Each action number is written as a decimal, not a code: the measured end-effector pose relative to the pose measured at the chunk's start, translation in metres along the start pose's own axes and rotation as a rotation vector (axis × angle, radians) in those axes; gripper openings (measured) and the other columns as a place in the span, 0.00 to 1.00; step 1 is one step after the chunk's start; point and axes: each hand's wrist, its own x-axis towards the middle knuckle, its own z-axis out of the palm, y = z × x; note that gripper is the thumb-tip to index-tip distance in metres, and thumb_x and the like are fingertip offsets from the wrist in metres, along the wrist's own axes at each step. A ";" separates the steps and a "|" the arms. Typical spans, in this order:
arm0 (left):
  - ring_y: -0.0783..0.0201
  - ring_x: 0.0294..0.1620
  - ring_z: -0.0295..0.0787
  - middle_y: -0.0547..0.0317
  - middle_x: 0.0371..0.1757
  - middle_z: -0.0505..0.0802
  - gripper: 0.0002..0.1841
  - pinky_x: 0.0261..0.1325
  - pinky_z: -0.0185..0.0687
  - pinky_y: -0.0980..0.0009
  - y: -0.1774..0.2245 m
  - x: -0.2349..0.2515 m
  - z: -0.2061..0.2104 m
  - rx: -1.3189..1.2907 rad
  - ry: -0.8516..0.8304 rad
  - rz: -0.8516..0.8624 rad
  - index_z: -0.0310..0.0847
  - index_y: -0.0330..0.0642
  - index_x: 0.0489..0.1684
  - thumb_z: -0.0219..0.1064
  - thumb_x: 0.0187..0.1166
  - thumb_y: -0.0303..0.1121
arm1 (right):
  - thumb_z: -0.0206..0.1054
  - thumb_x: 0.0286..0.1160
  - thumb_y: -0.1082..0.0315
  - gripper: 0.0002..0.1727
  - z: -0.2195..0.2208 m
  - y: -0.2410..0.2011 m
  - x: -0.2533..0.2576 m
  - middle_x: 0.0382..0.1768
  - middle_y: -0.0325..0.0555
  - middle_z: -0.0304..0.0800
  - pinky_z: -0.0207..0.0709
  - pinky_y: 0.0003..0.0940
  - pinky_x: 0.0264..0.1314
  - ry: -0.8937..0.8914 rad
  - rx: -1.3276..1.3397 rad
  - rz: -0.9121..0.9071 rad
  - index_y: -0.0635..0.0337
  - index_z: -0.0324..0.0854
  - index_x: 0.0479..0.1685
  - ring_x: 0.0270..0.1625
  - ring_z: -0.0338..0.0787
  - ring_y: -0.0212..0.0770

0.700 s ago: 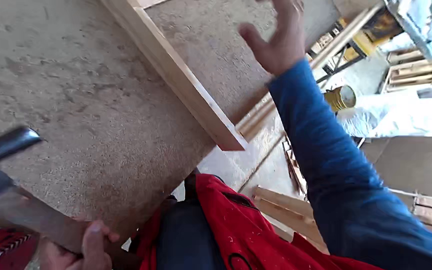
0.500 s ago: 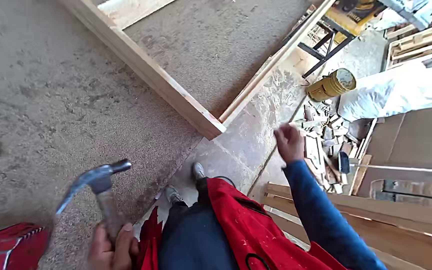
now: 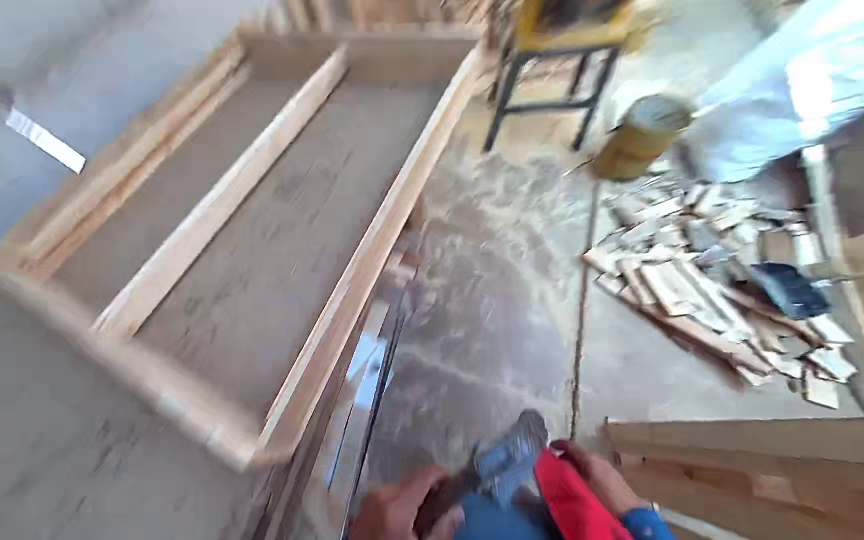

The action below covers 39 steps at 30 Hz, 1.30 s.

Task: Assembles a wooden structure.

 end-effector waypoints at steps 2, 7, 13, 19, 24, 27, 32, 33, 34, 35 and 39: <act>0.66 0.44 0.98 0.55 0.44 0.99 0.25 0.54 0.94 0.62 0.020 0.057 0.008 -0.120 -0.003 -0.056 0.85 0.32 0.61 0.80 0.72 0.40 | 0.72 0.76 0.57 0.25 -0.057 -0.057 -0.003 0.47 0.53 0.96 0.83 0.62 0.62 -0.006 0.088 -0.024 0.57 0.82 0.71 0.52 0.95 0.55; 0.62 0.43 0.93 0.49 0.43 0.94 0.26 0.48 0.93 0.62 0.063 0.227 0.039 -0.221 0.268 0.086 0.82 0.30 0.53 0.86 0.62 0.35 | 0.78 0.67 0.43 0.44 -0.134 -0.156 0.059 0.66 0.48 0.90 0.87 0.42 0.70 0.066 0.753 -0.551 0.68 0.74 0.76 0.67 0.91 0.41; 0.53 0.65 0.84 0.45 0.58 0.89 0.15 0.70 0.80 0.55 0.051 0.457 0.057 -0.297 0.137 0.517 0.91 0.38 0.50 0.67 0.72 0.36 | 0.65 0.81 0.41 0.24 -0.230 -0.234 0.196 0.37 0.39 0.94 0.91 0.33 0.43 0.395 1.222 -0.589 0.48 0.84 0.61 0.37 0.93 0.34; 0.63 0.59 0.91 0.58 0.50 0.95 0.10 0.66 0.87 0.62 0.014 0.640 -0.031 -0.129 0.271 0.239 0.95 0.44 0.45 0.67 0.78 0.35 | 0.42 0.94 0.45 0.24 -0.371 -0.211 0.369 0.11 0.27 0.64 0.79 0.33 0.19 0.714 1.549 0.080 0.51 0.72 0.36 0.12 0.72 0.29; 0.65 0.55 0.91 0.63 0.51 0.93 0.10 0.58 0.93 0.63 -0.001 0.703 -0.159 0.116 0.438 0.208 0.92 0.46 0.49 0.69 0.80 0.39 | 0.55 0.89 0.45 0.17 -0.501 -0.147 0.446 0.15 0.27 0.72 0.79 0.29 0.19 0.671 1.306 0.065 0.43 0.80 0.39 0.15 0.75 0.28; 0.58 0.61 0.89 0.55 0.59 0.91 0.18 0.64 0.88 0.54 -0.041 0.749 -0.234 0.492 0.423 0.030 0.89 0.44 0.57 0.68 0.80 0.46 | 0.56 0.86 0.39 0.27 -0.521 -0.133 0.515 0.29 0.38 0.89 0.89 0.43 0.28 0.645 1.087 0.220 0.50 0.73 0.67 0.24 0.90 0.39; 0.30 0.77 0.73 0.30 0.75 0.78 0.33 0.77 0.69 0.32 -0.163 0.856 -0.357 0.775 0.512 -0.457 0.76 0.35 0.74 0.66 0.81 0.55 | 0.47 0.88 0.34 0.32 -0.517 -0.153 0.660 0.20 0.34 0.73 0.77 0.34 0.18 0.545 0.984 0.549 0.56 0.76 0.54 0.15 0.76 0.32; 0.27 0.79 0.70 0.26 0.77 0.76 0.37 0.78 0.65 0.30 -0.187 0.874 -0.374 0.793 0.503 -0.564 0.72 0.32 0.78 0.65 0.82 0.57 | 0.47 0.88 0.33 0.32 -0.524 -0.163 0.689 0.20 0.34 0.73 0.76 0.35 0.18 0.449 0.977 0.542 0.55 0.76 0.54 0.16 0.75 0.33; 0.25 0.80 0.68 0.23 0.78 0.74 0.40 0.79 0.63 0.28 -0.212 0.887 -0.385 0.799 0.476 -0.675 0.68 0.31 0.81 0.63 0.82 0.59 | 0.48 0.88 0.35 0.31 -0.533 -0.180 0.714 0.21 0.36 0.75 0.77 0.36 0.17 0.358 0.946 0.509 0.54 0.76 0.57 0.16 0.76 0.34; 0.23 0.80 0.68 0.21 0.78 0.74 0.41 0.79 0.62 0.27 -0.238 0.898 -0.389 0.782 0.457 -0.786 0.65 0.31 0.84 0.62 0.83 0.59 | 0.49 0.88 0.36 0.30 -0.545 -0.204 0.740 0.22 0.38 0.77 0.78 0.38 0.17 0.274 0.908 0.447 0.54 0.76 0.60 0.16 0.77 0.36; 0.28 0.79 0.72 0.29 0.76 0.79 0.35 0.78 0.60 0.26 -0.289 0.935 -0.383 0.808 0.560 -1.051 0.70 0.36 0.80 0.64 0.83 0.55 | 0.47 0.92 0.41 0.29 -0.610 -0.338 0.851 0.36 0.46 0.89 0.85 0.44 0.20 -0.028 0.704 0.078 0.48 0.73 0.79 0.19 0.85 0.43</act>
